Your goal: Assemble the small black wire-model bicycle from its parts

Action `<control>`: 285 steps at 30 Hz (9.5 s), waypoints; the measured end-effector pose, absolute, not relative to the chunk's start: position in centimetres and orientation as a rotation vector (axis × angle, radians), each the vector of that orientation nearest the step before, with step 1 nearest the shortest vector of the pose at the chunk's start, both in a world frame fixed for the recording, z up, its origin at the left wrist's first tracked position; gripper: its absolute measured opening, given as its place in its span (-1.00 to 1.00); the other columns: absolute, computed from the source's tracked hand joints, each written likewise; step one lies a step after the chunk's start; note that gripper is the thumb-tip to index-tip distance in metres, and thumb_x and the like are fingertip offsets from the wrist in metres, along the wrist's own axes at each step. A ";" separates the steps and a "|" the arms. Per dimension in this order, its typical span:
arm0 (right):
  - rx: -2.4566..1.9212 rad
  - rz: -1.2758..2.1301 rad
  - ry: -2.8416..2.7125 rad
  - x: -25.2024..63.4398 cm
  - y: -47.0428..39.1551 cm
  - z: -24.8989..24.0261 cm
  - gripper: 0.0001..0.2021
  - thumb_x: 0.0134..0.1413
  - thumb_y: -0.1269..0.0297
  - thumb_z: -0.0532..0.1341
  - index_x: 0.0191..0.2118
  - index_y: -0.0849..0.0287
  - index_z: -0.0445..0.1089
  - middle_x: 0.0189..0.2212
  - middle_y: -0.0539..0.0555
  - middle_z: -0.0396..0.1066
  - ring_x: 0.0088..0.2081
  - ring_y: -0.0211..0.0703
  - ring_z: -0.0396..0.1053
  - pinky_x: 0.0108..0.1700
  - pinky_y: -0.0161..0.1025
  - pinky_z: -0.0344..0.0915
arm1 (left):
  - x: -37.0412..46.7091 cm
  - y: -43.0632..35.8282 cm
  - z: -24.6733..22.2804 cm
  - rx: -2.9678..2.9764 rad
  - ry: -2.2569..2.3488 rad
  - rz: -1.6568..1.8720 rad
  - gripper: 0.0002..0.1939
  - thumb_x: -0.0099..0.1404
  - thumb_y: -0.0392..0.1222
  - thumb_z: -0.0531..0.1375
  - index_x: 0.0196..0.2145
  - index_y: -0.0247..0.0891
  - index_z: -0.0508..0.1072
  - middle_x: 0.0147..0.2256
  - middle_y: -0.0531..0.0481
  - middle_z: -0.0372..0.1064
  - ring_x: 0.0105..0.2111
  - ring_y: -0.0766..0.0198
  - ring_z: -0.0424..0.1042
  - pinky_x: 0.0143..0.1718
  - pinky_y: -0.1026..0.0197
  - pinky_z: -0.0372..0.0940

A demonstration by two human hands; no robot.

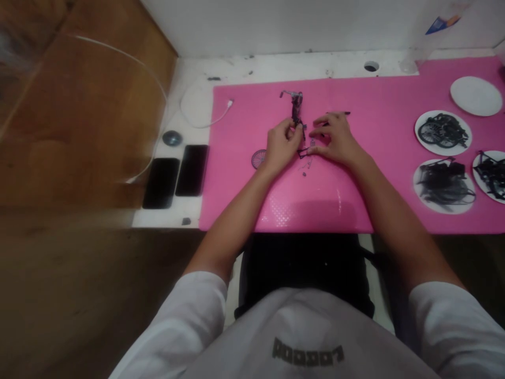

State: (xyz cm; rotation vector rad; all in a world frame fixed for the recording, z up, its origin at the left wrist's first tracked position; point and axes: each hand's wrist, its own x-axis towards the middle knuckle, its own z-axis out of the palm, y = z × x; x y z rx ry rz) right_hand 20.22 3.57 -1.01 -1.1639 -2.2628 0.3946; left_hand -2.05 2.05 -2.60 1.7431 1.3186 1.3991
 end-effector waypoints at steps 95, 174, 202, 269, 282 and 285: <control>-1.076 0.425 -1.697 16.7 0.9 0.6 -0.59 0.23 -0.30 0.45 -0.28 -0.05 0.55 -0.26 0.11 0.58 -0.19 0.07 0.47 -0.17 0.12 0.52 | -1.8 1.8 -2.0 1.914 1.323 1.276 -0.52 0.56 0.30 0.20 -0.20 -0.17 0.60 -0.53 0.09 0.28 -0.50 0.28 0.25 -0.39 0.19 0.13; -1.168 0.418 -1.940 18.3 2.7 -0.8 -0.90 0.34 0.16 0.32 -0.15 -0.04 0.60 -0.17 0.10 0.65 0.03 0.21 0.49 0.38 0.43 0.32 | -6.2 3.7 -0.5 1.552 1.431 1.572 -0.39 0.40 0.52 0.25 -0.28 -0.12 0.57 -0.26 -0.10 0.62 -0.15 0.09 0.59 0.00 0.00 0.53; -1.174 0.445 -1.860 17.4 1.8 -0.1 -0.70 0.47 -0.09 0.23 -0.04 -0.02 0.60 -0.10 0.14 0.66 -0.12 0.07 0.56 0.02 0.08 0.53 | -6.4 5.1 -2.3 1.657 1.486 1.620 -0.39 0.42 0.48 0.25 -0.23 -0.19 0.59 -0.16 -0.15 0.48 -0.11 0.12 0.55 -0.07 0.10 0.51; -0.994 0.384 -1.787 16.4 1.7 -0.6 -0.63 0.31 -0.29 0.37 -0.16 -0.12 0.67 -0.17 0.07 0.66 0.08 0.19 0.52 0.36 0.39 0.36 | -4.1 3.0 -1.0 1.813 1.176 1.434 -0.49 0.45 0.40 0.28 -0.20 -0.10 0.72 -0.12 -0.17 0.67 -0.04 0.10 0.64 -0.15 0.13 0.56; -1.032 0.343 -1.721 16.1 0.9 0.1 -0.69 0.34 -0.20 0.39 -0.16 -0.10 0.67 -0.18 0.06 0.70 0.01 0.19 0.60 0.29 0.33 0.45 | -3.9 3.2 -1.1 1.787 1.160 1.441 -0.50 0.42 0.41 0.31 -0.19 -0.07 0.73 -0.11 -0.17 0.67 -0.06 0.09 0.66 -0.15 0.07 0.59; -1.028 0.344 -1.731 16.0 0.6 0.3 -0.70 0.37 -0.18 0.36 -0.13 -0.11 0.68 -0.17 0.06 0.71 -0.02 0.18 0.63 0.26 0.29 0.48 | -3.8 3.3 -1.3 1.763 1.147 1.461 -0.49 0.42 0.44 0.29 -0.20 -0.03 0.73 -0.07 -0.16 0.67 -0.06 0.11 0.66 -0.17 0.07 0.61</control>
